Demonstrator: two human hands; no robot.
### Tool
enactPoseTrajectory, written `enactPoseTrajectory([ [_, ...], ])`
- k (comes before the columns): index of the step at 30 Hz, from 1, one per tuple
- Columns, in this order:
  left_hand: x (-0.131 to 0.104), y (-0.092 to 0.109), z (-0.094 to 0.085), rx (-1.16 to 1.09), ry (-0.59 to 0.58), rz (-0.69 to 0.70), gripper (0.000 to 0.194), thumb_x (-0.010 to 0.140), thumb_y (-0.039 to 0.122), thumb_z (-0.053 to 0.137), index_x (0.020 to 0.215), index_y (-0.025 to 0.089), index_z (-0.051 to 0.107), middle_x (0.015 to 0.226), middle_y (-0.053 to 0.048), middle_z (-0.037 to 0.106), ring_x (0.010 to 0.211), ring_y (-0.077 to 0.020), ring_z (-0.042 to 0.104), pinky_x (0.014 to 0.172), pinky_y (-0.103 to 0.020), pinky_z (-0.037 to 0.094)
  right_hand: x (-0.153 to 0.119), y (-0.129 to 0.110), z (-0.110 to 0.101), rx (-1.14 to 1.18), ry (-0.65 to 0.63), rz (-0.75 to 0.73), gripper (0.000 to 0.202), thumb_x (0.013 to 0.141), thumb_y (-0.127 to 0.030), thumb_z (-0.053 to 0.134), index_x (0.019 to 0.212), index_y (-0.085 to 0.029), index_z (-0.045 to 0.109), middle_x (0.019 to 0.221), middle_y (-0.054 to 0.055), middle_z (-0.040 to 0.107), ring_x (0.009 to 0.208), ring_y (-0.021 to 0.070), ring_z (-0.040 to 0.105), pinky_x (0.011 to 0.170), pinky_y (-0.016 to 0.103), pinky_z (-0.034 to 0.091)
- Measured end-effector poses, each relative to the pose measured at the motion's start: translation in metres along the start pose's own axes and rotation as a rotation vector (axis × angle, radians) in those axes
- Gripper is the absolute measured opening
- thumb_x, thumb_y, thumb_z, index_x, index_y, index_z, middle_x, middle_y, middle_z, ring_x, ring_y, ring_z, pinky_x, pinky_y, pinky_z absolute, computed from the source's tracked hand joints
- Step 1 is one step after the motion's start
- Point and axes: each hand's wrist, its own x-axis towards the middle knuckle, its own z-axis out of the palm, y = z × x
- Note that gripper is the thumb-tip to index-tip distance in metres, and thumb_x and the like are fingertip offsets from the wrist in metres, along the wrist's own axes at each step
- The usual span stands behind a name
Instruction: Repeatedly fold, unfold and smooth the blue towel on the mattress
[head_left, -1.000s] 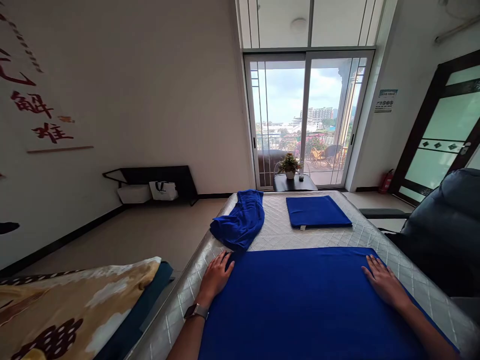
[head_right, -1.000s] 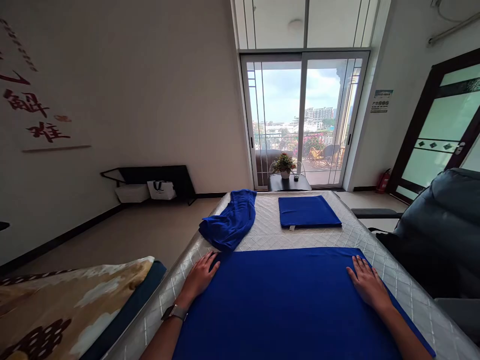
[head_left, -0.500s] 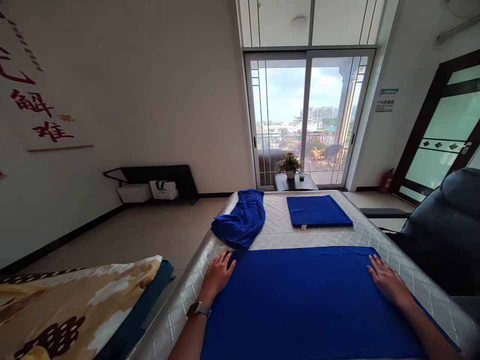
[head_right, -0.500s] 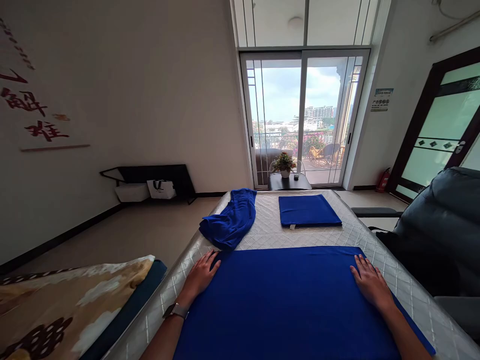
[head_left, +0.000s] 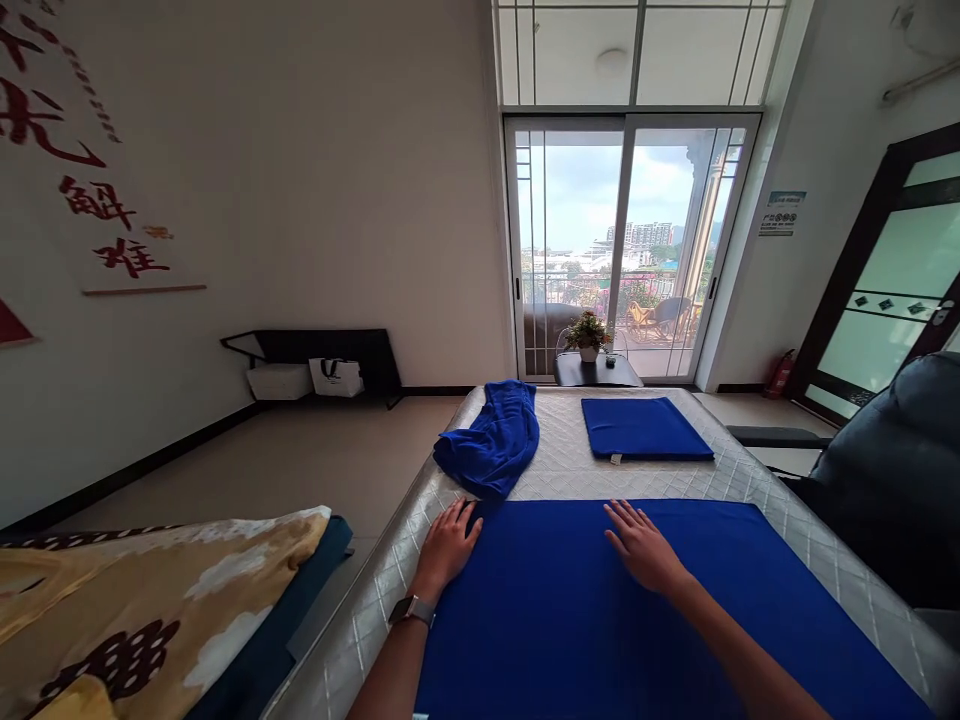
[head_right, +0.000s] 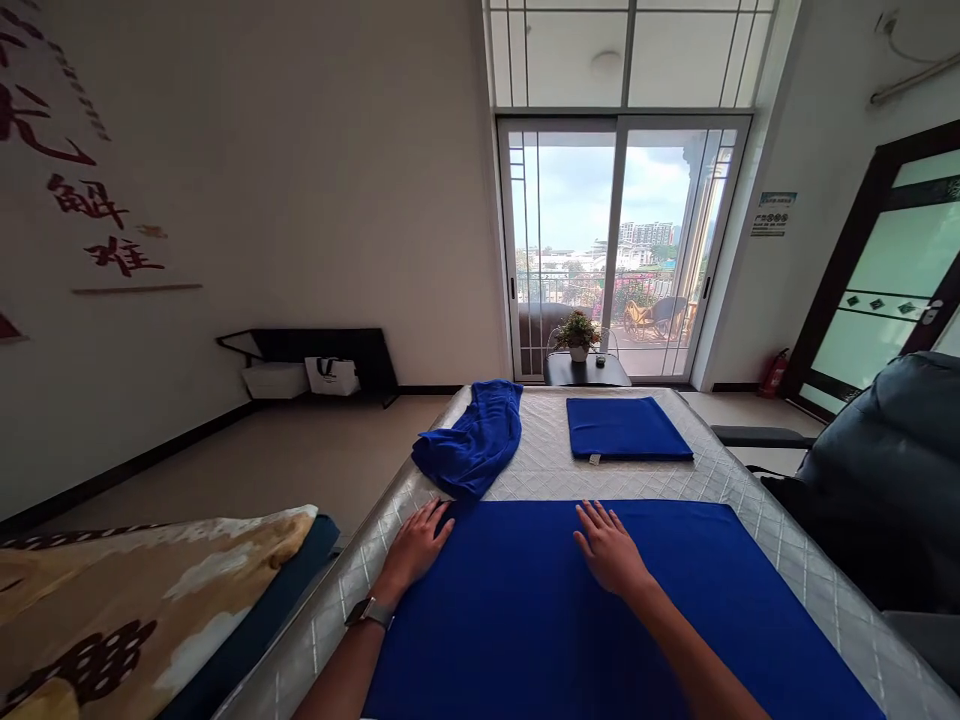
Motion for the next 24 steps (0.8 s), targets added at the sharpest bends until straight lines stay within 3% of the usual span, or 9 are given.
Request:
enactPoseTrajectory([
  [3, -0.001, 0.001, -0.002, 0.01, -0.006, -0.004, 0.055, 0.102, 0.048, 0.04, 0.145, 0.019, 0.059, 0.157, -0.013, 0.052, 0.146, -0.0311, 0.046, 0.124, -0.05, 0.033, 0.013, -0.029, 0.008, 0.071, -0.086, -0.145, 0.07, 0.106, -0.06, 0.017, 0.164, -0.023, 0.027, 0.171, 0.002, 0.02, 0.158, 0.0206, 0.012, 0.13, 0.044, 0.011],
  [7, -0.001, 0.002, -0.004, 0.028, -0.027, -0.006, 0.057, 0.102, 0.049, 0.039, 0.146, 0.017, 0.058, 0.159, -0.014, 0.05, 0.148, -0.0302, 0.044, 0.125, -0.05, 0.031, 0.014, -0.016, 0.015, 0.061, -0.096, -0.115, 0.071, 0.106, -0.063, 0.016, 0.165, -0.024, 0.025, 0.171, 0.002, 0.019, 0.159, 0.0209, 0.01, 0.13, 0.047, 0.008],
  [11, -0.001, 0.002, -0.005, 0.041, -0.034, 0.003, 0.058, 0.103, 0.049, 0.039, 0.147, 0.016, 0.057, 0.159, -0.014, 0.049, 0.149, -0.0294, 0.043, 0.126, -0.05, 0.031, 0.002, 0.039, 0.016, -0.001, -0.053, -0.004, 0.073, 0.105, -0.064, 0.015, 0.165, -0.023, 0.024, 0.171, 0.001, 0.018, 0.159, 0.0207, 0.01, 0.13, 0.046, 0.009],
  [15, 0.0, 0.003, -0.006, 0.046, -0.045, -0.001, 0.057, 0.103, 0.048, 0.038, 0.148, 0.016, 0.056, 0.159, -0.014, 0.049, 0.148, -0.0289, 0.044, 0.125, -0.049, 0.031, -0.018, 0.121, 0.012, -0.092, 0.008, 0.165, 0.075, 0.103, -0.062, 0.017, 0.165, -0.021, 0.026, 0.171, 0.002, 0.021, 0.158, 0.0223, 0.013, 0.129, 0.047, 0.012],
  [19, 0.002, 0.004, -0.006, 0.044, -0.037, -0.01, 0.055, 0.102, 0.048, 0.041, 0.146, 0.019, 0.057, 0.158, -0.011, 0.051, 0.147, -0.0284, 0.045, 0.125, -0.048, 0.032, -0.04, 0.202, 0.009, -0.188, 0.092, 0.351, 0.077, 0.101, -0.053, 0.015, 0.165, -0.01, 0.023, 0.169, 0.008, 0.028, 0.157, 0.0256, 0.02, 0.128, 0.048, 0.018],
  [21, 0.002, 0.003, -0.006, 0.033, -0.033, -0.01, 0.055, 0.102, 0.048, 0.041, 0.146, 0.02, 0.057, 0.158, -0.011, 0.051, 0.147, -0.0285, 0.045, 0.125, -0.048, 0.031, -0.048, 0.227, 0.009, -0.213, 0.13, 0.432, 0.078, 0.101, -0.05, 0.012, 0.164, -0.005, 0.02, 0.169, 0.011, 0.029, 0.156, 0.0265, 0.024, 0.128, 0.047, 0.021],
  [24, 0.003, 0.002, -0.006, 0.012, -0.046, -0.02, 0.057, 0.102, 0.05, 0.04, 0.146, 0.019, 0.057, 0.159, -0.011, 0.05, 0.147, -0.0293, 0.045, 0.125, -0.049, 0.031, -0.053, 0.239, 0.008, -0.231, 0.131, 0.485, 0.076, 0.101, -0.048, 0.014, 0.164, -0.007, 0.023, 0.169, 0.01, 0.027, 0.156, 0.0265, 0.024, 0.127, 0.047, 0.021],
])
